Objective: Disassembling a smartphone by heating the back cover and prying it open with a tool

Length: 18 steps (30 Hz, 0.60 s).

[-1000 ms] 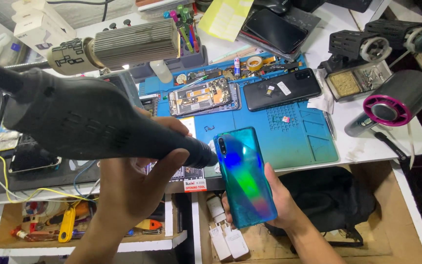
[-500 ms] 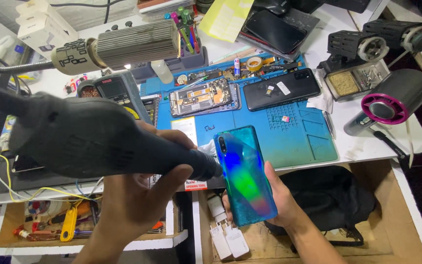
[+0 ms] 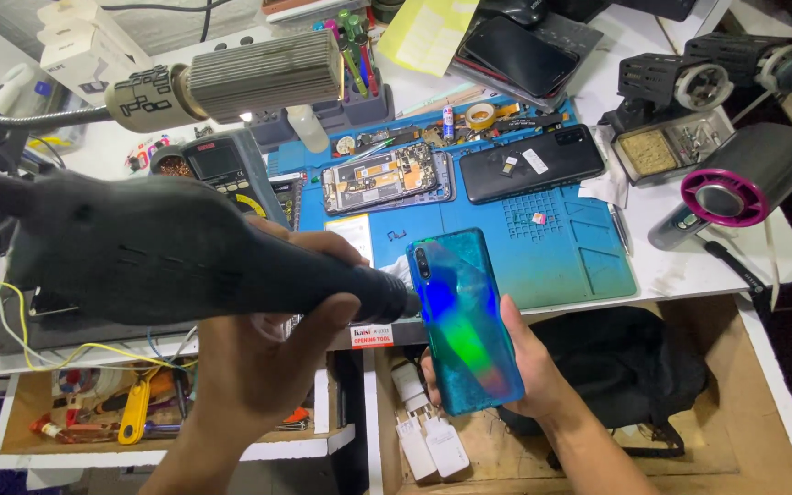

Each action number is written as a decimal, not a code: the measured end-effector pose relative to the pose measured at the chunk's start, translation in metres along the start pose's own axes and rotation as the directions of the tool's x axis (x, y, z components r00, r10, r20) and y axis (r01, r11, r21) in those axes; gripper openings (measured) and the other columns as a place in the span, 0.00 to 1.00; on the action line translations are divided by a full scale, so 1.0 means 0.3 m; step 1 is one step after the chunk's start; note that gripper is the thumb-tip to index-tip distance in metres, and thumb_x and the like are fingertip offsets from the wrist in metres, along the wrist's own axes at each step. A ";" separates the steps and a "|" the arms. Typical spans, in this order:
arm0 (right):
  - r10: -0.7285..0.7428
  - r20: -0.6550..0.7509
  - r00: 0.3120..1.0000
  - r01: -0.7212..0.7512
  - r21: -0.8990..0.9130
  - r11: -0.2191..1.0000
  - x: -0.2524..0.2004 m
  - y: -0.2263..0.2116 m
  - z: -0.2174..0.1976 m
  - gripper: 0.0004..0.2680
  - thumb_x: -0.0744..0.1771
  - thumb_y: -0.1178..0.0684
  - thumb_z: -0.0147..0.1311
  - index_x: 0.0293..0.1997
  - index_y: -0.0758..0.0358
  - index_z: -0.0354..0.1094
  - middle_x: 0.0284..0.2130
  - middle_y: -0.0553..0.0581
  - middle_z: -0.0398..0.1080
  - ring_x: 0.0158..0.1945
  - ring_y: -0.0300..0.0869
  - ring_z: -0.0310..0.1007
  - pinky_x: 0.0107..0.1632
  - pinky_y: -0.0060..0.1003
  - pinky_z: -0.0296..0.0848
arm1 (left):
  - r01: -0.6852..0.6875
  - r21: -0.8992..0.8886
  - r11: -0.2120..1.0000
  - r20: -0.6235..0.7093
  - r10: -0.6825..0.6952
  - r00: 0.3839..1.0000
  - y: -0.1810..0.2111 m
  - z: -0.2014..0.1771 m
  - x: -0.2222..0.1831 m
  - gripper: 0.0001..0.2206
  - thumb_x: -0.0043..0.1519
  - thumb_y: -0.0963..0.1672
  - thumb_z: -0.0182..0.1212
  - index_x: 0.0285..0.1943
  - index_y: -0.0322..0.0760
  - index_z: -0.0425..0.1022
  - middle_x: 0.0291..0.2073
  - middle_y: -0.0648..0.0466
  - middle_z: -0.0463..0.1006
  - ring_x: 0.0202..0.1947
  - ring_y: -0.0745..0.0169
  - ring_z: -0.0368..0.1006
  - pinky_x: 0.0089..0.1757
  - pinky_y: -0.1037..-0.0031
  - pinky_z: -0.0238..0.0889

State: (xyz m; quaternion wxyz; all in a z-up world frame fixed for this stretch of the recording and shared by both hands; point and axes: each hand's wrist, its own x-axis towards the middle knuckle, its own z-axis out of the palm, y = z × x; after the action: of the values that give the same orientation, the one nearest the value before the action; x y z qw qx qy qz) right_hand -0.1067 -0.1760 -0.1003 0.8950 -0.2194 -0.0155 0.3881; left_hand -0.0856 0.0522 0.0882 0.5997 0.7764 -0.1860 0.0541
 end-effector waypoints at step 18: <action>0.024 -0.063 0.998 -0.026 -0.025 0.999 0.009 0.011 0.020 0.36 0.64 0.21 0.30 0.62 0.70 0.62 0.44 0.73 0.73 0.43 0.60 0.77 0.50 0.56 0.76 | 0.094 0.051 0.994 0.100 -0.099 0.990 -0.025 0.000 -0.007 0.19 0.60 0.46 0.65 0.53 0.40 0.58 0.45 0.51 0.79 0.48 0.59 0.76 0.55 0.65 0.67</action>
State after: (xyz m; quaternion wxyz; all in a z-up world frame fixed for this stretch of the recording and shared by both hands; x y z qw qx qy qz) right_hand -0.1082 -0.1699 -0.0967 0.8873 -0.2430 0.0104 0.3919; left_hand -0.0849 0.0541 0.0808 0.5731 0.7999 -0.1776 -0.0107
